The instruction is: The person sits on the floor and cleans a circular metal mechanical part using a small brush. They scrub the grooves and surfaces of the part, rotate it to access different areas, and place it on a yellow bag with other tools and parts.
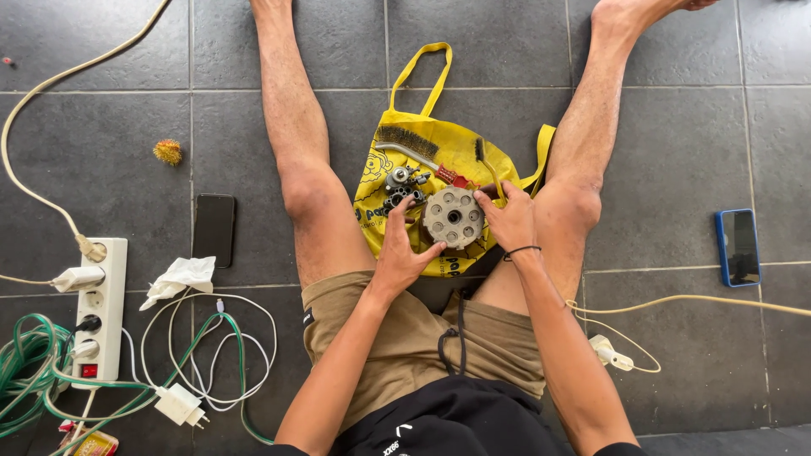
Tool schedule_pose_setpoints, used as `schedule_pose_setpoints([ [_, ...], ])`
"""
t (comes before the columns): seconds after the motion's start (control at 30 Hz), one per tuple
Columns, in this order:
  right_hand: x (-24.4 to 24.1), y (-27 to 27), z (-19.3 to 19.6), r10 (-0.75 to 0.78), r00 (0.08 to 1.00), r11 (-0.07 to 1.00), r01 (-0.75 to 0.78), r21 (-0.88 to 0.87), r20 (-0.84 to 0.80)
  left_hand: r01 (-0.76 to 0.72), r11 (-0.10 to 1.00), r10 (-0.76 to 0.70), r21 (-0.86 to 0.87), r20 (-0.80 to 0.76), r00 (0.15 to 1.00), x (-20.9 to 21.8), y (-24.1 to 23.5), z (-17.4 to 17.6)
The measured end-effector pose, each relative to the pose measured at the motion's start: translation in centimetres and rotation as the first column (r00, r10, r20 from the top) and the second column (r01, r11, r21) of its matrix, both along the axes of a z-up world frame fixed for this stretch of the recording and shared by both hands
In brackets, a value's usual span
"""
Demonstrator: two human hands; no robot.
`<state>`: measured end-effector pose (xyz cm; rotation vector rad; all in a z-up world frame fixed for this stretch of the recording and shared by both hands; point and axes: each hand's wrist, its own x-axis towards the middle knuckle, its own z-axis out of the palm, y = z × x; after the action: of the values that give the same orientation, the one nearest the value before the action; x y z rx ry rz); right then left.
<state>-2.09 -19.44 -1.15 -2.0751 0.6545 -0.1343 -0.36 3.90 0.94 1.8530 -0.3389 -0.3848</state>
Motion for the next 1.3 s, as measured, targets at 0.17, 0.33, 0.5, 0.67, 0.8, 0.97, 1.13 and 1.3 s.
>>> schedule_pose_setpoints([
  [0.17,1.0,0.4,0.3,0.031,1.0,0.999,-0.031,0.019,-0.004,0.114,0.99,-0.117,0.087,0.028,0.993,0.4,-0.3,2.0],
  [0.33,0.5,0.4,0.0,0.026,1.0,0.999,-0.025,0.033,-0.004,0.153,0.982,-0.159,0.115,0.043,0.986,0.4,0.1,-0.9],
  [0.5,-0.2,0.3,0.6,0.003,1.0,0.997,-0.003,0.074,0.004,0.157,0.983,-0.159,0.092,0.021,0.987,0.5,0.0,-0.4],
  [0.67,-0.6,0.3,0.5,0.003,1.0,0.995,-0.005,0.102,0.018,0.148,0.986,-0.15,0.072,0.02,0.989,0.5,0.0,-0.9],
  [0.8,-0.2,0.3,0.4,0.011,0.999,0.996,-0.015,0.09,0.037,0.139,0.99,-0.139,0.039,-0.009,0.99,0.6,0.0,-0.4],
  [0.97,-0.1,0.8,0.4,-0.004,1.0,0.997,0.001,0.079,0.027,0.158,0.986,-0.158,0.045,0.004,0.987,0.6,0.1,0.3],
  [1.13,-0.6,0.5,0.0,-0.014,1.0,0.997,0.013,0.083,0.013,0.152,0.985,-0.154,0.077,0.02,0.988,0.6,-0.1,-0.2],
  [1.3,-2.2,0.4,-0.1,-0.022,1.0,0.998,0.023,0.054,-0.02,0.14,0.987,-0.143,0.081,0.04,0.989,0.7,-0.5,-0.6],
])
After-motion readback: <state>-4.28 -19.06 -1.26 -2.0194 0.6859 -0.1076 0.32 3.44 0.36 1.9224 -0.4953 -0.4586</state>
